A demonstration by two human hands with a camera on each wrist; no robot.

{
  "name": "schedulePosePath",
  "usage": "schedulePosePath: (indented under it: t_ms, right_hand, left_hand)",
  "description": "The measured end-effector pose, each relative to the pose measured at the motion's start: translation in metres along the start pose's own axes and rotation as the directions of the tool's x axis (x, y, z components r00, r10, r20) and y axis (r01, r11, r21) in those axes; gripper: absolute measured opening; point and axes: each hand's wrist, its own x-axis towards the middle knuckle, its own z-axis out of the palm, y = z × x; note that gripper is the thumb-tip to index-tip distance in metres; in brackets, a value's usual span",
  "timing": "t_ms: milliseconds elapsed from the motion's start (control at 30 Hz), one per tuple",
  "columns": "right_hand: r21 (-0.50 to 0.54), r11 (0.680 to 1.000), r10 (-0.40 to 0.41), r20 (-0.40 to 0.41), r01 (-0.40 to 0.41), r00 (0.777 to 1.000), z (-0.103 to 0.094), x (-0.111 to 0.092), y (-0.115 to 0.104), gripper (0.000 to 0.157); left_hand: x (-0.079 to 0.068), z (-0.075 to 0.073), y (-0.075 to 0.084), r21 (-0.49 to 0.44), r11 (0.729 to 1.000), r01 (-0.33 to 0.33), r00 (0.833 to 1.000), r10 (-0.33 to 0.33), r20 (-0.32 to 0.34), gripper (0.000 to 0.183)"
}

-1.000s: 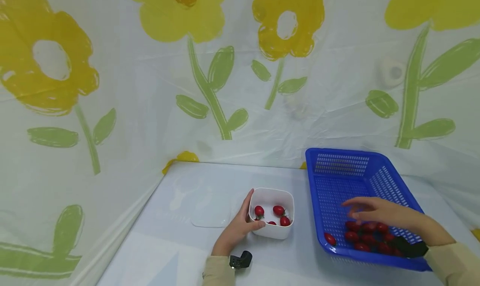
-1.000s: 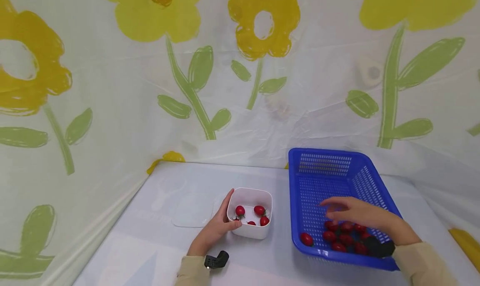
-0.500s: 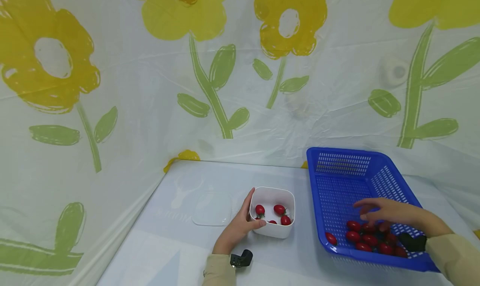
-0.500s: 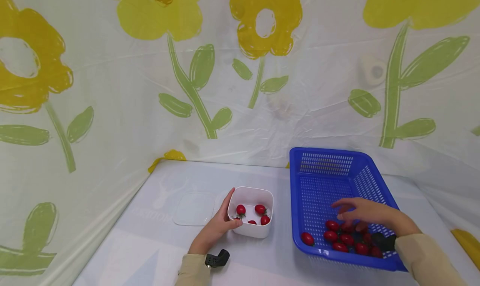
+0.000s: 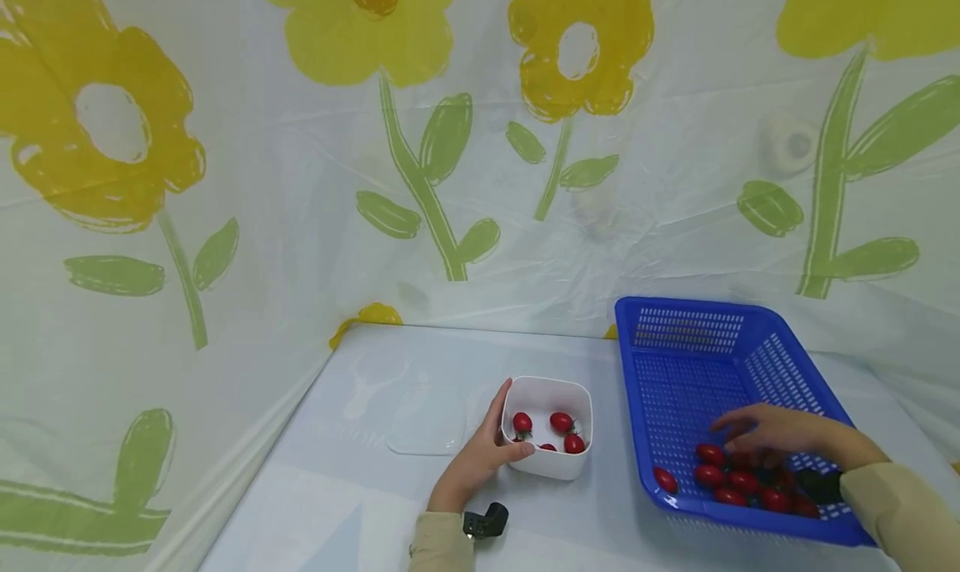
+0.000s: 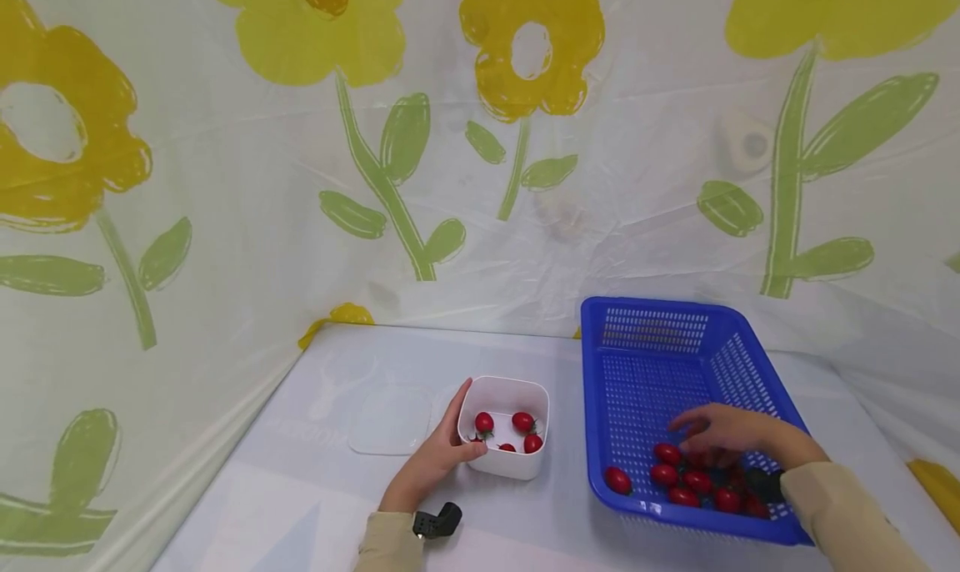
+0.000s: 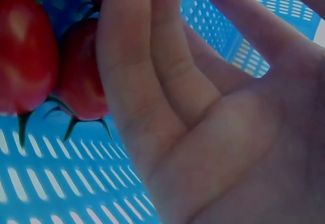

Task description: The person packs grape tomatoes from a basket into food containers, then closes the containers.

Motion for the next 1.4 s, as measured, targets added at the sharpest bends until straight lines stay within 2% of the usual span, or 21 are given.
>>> schedulePosePath:
  t_ms: [133,400,600,767,900,1000,1200,1300,1400]
  right_hand:
    - [-0.030,0.999,-0.019,0.021,0.019,1.000,0.002,-0.004,-0.001,0.043]
    - [-0.112,0.993,0.029,0.025,-0.026,0.999,0.008,0.000,-0.003,0.033]
    - [-0.213,0.975,0.056,-0.008,-0.057,0.998,0.010,0.004,-0.004,0.023]
    - [-0.235,0.970,0.046,-0.052,-0.057,0.998,0.010,0.004,-0.006,0.021]
    - [-0.237,0.971,0.015,-0.108,-0.041,0.994,0.008,0.001,-0.010,0.024]
    - [-0.276,0.961,-0.015,-0.142,-0.025,0.990,0.006,-0.002,-0.014,0.027]
    - [-0.336,0.942,-0.077,-0.176,0.014,0.981,0.007,-0.005,-0.016,0.028]
    - [-0.368,0.928,-0.146,-0.208,0.060,0.967,0.008,-0.005,-0.016,0.029]
    - [-0.403,0.909,-0.219,-0.257,0.102,0.941,0.008,-0.007,-0.020,0.032]
  left_hand:
    - [0.000,0.001,0.003,0.006,1.000,-0.001,1.000,0.001,-0.001,0.085]
    - [0.000,0.003,0.003,0.020,1.000,0.000,1.000,0.000,-0.001,0.084]
    - [0.001,0.002,0.001,0.020,1.000,-0.008,1.000,0.008,0.008,0.086]
    - [0.000,0.002,0.000,0.011,1.000,-0.011,1.000,0.011,0.011,0.087]
    - [0.000,0.001,0.000,0.016,1.000,-0.008,1.000,0.008,0.003,0.085]
    - [-0.001,0.001,0.001,0.030,0.999,-0.018,1.000,0.018,-0.005,0.085]
    - [-0.002,0.001,0.002,0.043,0.999,-0.020,1.000,0.020,-0.009,0.085]
    - [-0.001,0.001,0.002,0.045,0.999,-0.016,1.000,0.016,-0.007,0.085]
    - [0.000,0.002,0.001,0.049,0.999,-0.008,1.000,0.008,-0.010,0.085]
